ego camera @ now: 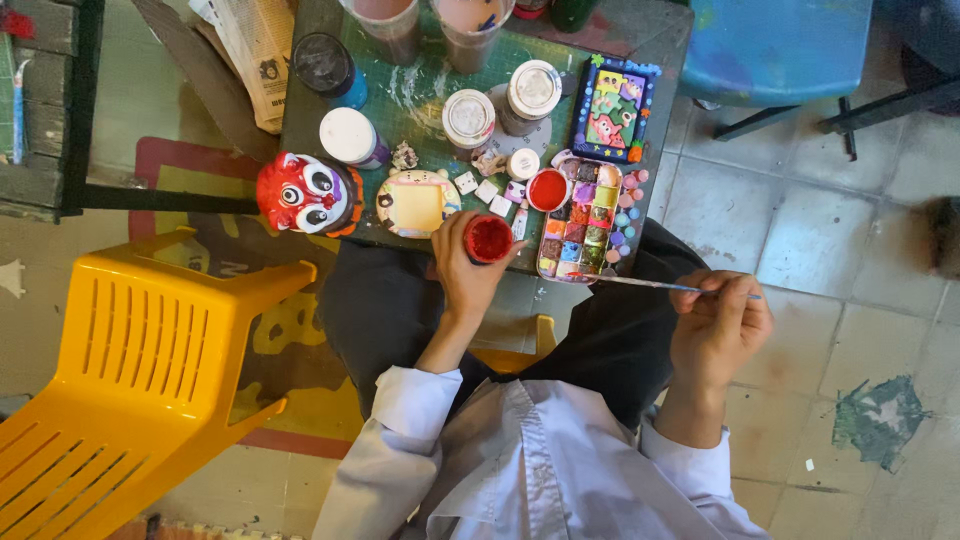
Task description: The person sits on the floor and paints a red lion-dance figurine with a paintbrush, dipping the brush into paint containers and a watercolor palette and rotating the figurine to paint different areas of its face and body.
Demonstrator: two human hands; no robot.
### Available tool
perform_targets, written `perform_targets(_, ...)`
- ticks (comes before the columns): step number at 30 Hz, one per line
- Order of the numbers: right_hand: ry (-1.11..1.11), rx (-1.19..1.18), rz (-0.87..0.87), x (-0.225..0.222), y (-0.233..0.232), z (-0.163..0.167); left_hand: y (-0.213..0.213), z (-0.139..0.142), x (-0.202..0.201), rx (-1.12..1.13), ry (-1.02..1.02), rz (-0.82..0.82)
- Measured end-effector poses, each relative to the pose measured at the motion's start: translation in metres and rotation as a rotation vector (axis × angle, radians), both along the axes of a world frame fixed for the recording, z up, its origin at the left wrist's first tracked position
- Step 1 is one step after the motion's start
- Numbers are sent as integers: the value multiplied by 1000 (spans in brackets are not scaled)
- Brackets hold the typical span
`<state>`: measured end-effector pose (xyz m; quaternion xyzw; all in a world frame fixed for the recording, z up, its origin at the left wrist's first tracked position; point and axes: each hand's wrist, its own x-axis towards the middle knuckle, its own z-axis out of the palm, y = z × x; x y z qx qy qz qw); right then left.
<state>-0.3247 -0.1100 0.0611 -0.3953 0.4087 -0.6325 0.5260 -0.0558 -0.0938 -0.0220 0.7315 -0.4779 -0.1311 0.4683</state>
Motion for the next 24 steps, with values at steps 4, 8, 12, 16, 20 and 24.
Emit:
perform_targets(4,4,60,-3,-1,3,-2,-2,-3,-3,-3,16,-22)
perform_targets(8,-15,53,10,2,3,-9,-10,-1,-2,1,61,-10)
perform_targets(12,-58,82,7,3,7,-17,8,10,4,8,55,-24)
perform_targets(16,-179,123,20,-1,9,-25,67,31,31,8,37,-43)
perform_targets(20,-327,189,58,0,9,-27,104,38,130,24,213,294)
perform_targets(24,-284,195,142,19,12,-22,68,24,199,16,46,157)
